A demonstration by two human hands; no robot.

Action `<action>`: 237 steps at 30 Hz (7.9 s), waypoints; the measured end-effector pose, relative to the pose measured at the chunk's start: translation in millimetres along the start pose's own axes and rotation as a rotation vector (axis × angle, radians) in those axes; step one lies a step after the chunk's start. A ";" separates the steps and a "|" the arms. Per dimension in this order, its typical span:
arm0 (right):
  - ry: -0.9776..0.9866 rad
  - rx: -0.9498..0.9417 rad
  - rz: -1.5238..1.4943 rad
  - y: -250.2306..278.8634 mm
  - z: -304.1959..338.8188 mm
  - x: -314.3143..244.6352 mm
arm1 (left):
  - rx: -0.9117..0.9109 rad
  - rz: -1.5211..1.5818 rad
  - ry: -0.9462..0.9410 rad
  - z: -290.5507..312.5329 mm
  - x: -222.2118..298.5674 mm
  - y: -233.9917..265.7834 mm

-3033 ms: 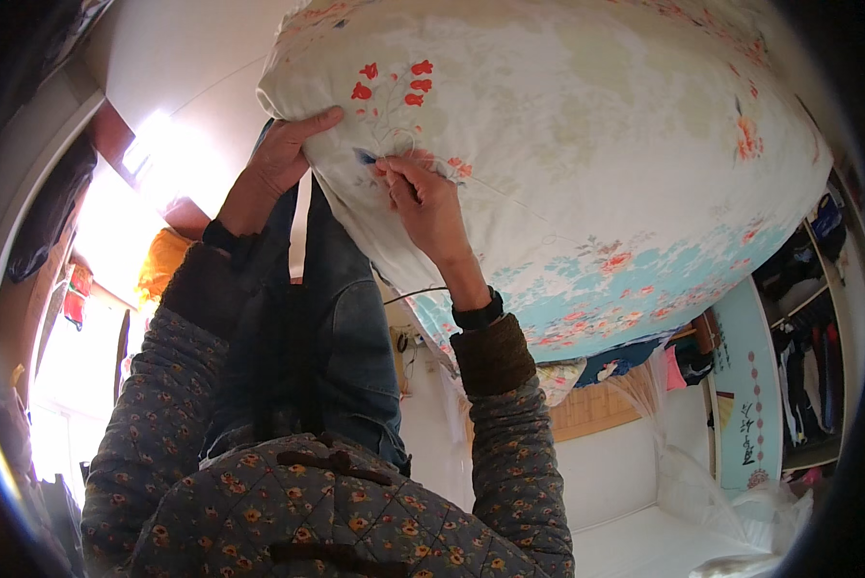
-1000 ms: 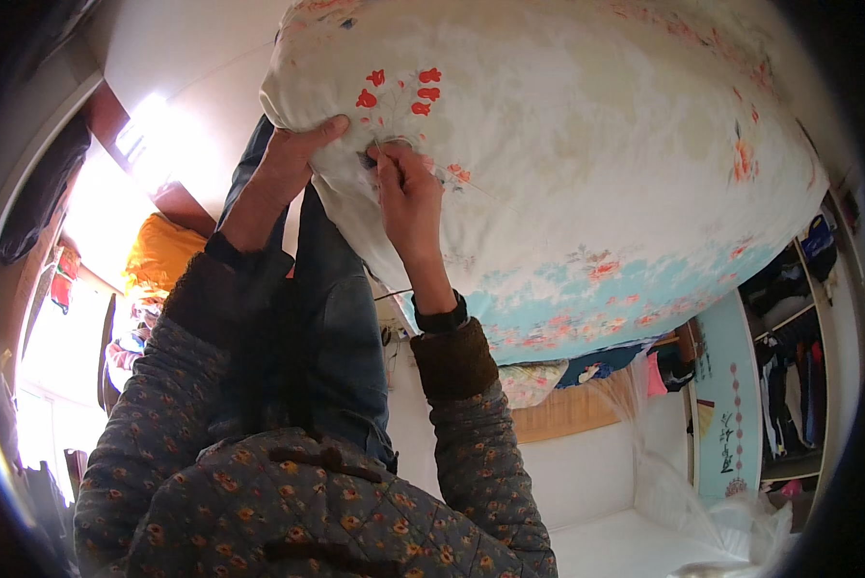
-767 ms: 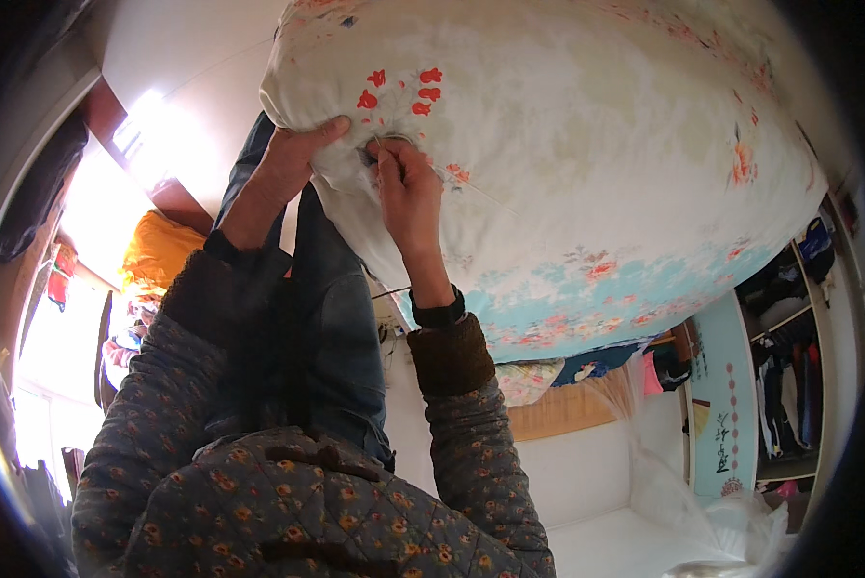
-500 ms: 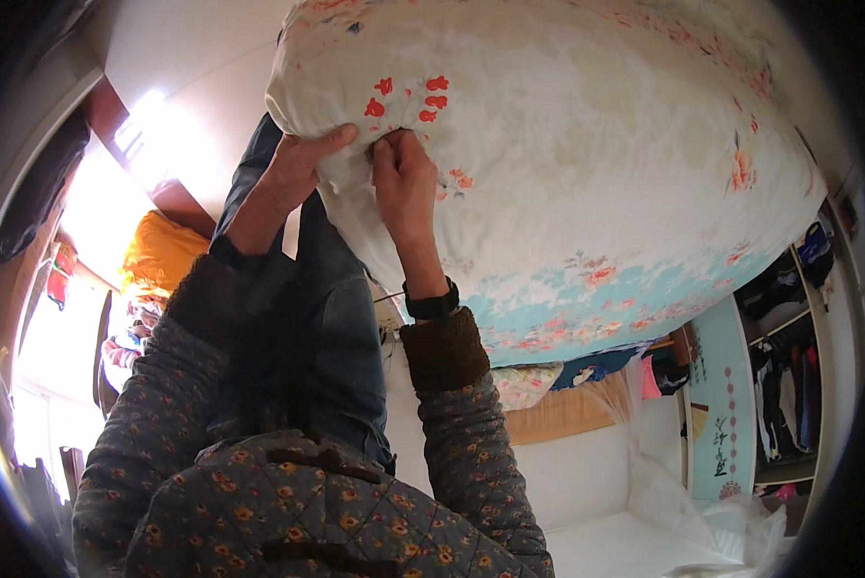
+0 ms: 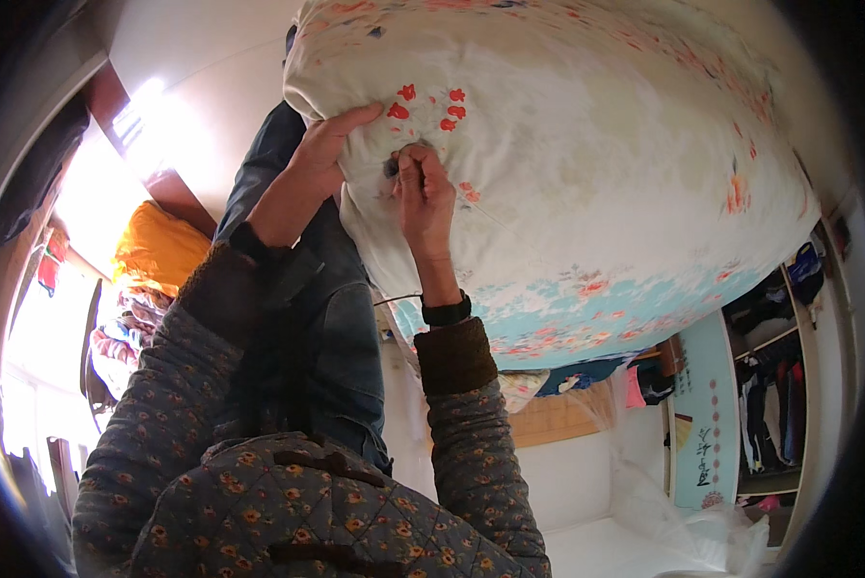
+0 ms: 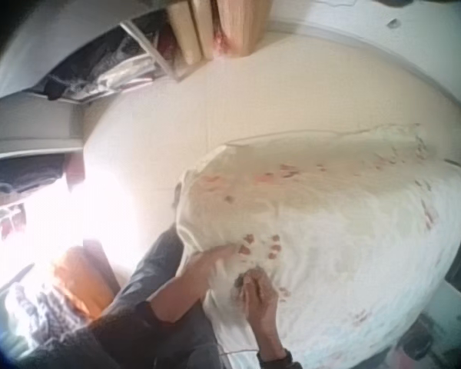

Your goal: The person sits on the floor and hand-sews a floral pillowcase using a needle and thread. They repeatedly insert the needle, pull the thread, and adjust the fabric to stitch along the edge. The pillowcase is repositioned several times, and the person continues stitching until the end of the clip.

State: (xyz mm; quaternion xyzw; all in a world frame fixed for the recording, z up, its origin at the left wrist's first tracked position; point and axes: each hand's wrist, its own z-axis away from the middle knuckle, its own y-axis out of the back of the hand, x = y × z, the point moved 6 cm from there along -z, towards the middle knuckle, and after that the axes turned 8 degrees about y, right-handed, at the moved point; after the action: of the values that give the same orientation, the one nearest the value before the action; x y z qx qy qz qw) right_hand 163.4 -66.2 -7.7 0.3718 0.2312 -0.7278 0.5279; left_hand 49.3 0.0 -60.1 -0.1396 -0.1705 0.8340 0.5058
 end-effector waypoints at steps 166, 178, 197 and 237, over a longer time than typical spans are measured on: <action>-0.265 0.019 0.084 -22.5 -46.1 -35.5 | 0.007 -0.044 -0.205 4.3 41.3 -4.2; -0.184 -0.030 0.253 -22.5 -64.0 -41.6 | -0.005 -0.080 -0.132 10.2 38.7 -11.2; -0.143 0.069 0.163 -26.9 -60.0 -45.0 | 0.144 0.100 0.250 -21.1 41.9 -17.9; 0.353 -0.217 1.079 -30.6 -152.7 -147.5 | -0.072 0.175 0.184 -4.1 45.9 -19.2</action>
State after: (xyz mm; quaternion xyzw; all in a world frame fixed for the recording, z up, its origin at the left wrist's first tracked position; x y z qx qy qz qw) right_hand 204.4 143.4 12.2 0.4965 0.1668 -0.2548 0.8129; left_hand 45.7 49.8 -58.4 -0.2478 -0.1405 0.8521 0.4391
